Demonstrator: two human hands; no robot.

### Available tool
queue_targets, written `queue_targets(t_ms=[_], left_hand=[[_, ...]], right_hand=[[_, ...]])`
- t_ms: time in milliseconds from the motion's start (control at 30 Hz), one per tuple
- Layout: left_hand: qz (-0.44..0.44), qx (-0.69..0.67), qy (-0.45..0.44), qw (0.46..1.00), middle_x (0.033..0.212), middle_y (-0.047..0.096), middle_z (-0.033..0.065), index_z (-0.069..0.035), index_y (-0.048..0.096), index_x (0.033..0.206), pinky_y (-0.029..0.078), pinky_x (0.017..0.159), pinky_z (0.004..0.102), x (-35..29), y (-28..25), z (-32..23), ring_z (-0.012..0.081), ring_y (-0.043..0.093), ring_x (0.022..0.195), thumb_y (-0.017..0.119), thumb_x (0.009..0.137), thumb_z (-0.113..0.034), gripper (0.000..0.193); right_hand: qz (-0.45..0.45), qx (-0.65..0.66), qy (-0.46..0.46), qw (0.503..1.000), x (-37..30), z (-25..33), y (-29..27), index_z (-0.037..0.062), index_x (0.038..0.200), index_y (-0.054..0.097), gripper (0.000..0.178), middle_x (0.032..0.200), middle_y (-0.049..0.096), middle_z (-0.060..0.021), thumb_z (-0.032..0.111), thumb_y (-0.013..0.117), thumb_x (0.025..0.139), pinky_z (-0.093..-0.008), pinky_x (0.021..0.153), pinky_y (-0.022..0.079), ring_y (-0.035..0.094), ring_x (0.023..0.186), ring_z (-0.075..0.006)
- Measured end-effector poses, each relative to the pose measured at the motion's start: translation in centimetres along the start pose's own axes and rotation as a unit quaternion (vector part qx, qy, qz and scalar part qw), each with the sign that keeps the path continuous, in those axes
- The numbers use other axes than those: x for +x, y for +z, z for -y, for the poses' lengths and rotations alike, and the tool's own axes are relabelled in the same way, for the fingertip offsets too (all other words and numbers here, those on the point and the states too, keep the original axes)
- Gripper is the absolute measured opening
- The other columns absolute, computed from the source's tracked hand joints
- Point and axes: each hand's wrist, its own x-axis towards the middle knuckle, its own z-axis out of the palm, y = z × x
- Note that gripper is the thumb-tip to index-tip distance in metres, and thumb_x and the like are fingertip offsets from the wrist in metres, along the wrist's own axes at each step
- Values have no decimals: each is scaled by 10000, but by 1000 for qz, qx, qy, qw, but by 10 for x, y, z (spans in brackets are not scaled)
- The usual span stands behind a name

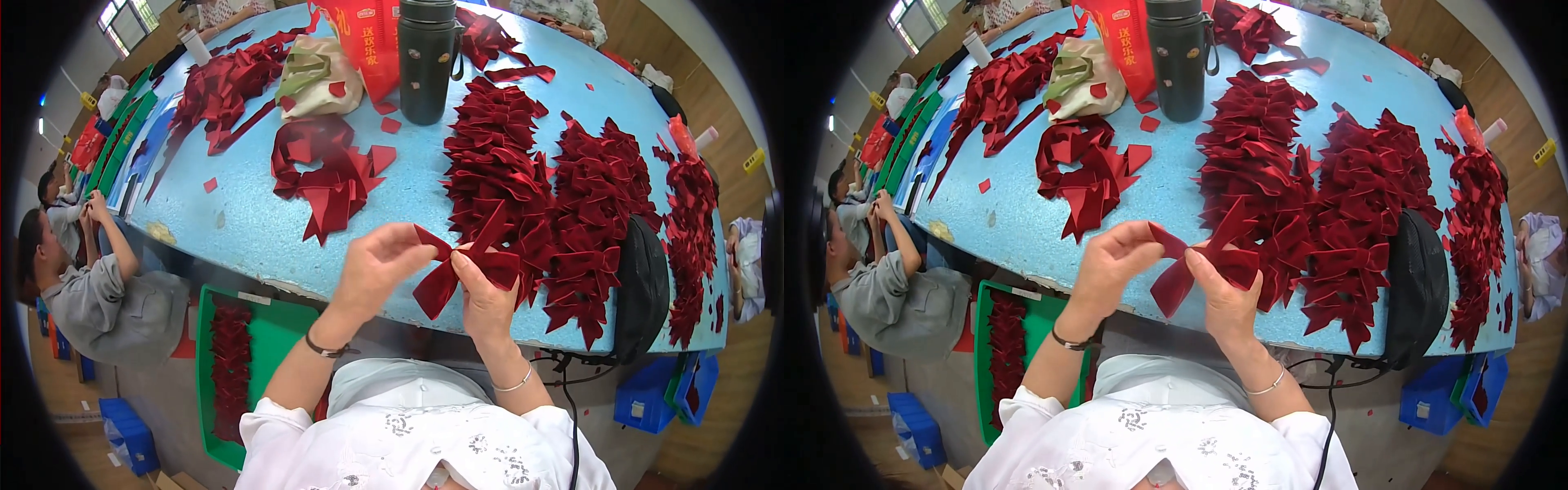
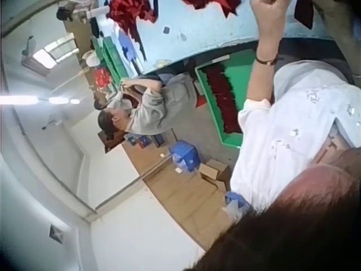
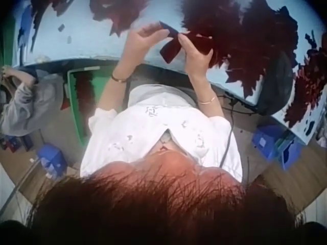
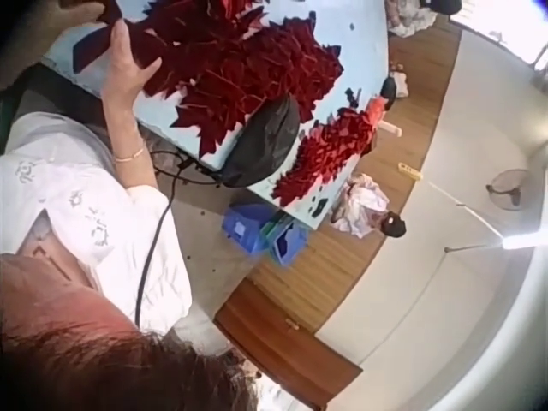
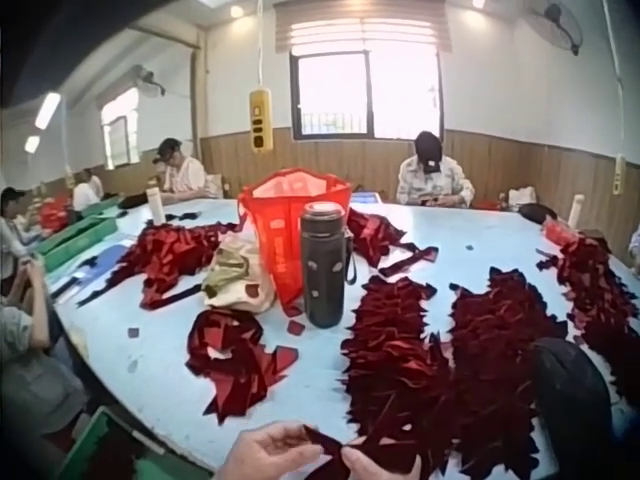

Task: Manually assembling red ribbon bows by folding and interlocking ribbon pieces.

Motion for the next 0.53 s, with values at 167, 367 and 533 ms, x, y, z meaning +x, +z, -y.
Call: queue_targets(t_ms=[167,367,533], left_hand=[[21,142,109,984,798,693,50,10,715,995,519,656,246,1,15,17,125,651,701,697,887,-56,128],[-16,265,248,932,721,638,113,0,715,929,479,577,277,13,13,17,186,599,618,721,831,-55,113],[-169,192,201,946,838,728,89,-58,730,973,515,630,313,32,-40,5,216,668,707,667,930,-156,124]], right_hand=[[11,-23,-8,1000,2,-3,-2,-12,999,666,161,892,678,-41,17,714,848,-236,752,499,627,804,-107],[8,-46,-13,999,11,-11,-9,-9,999,666,155,901,678,-43,12,708,852,-240,768,500,630,818,-113],[-15,8,-22,1000,22,-4,-16,16,1048,658,177,938,677,-39,15,685,872,-263,783,515,633,836,-126]])
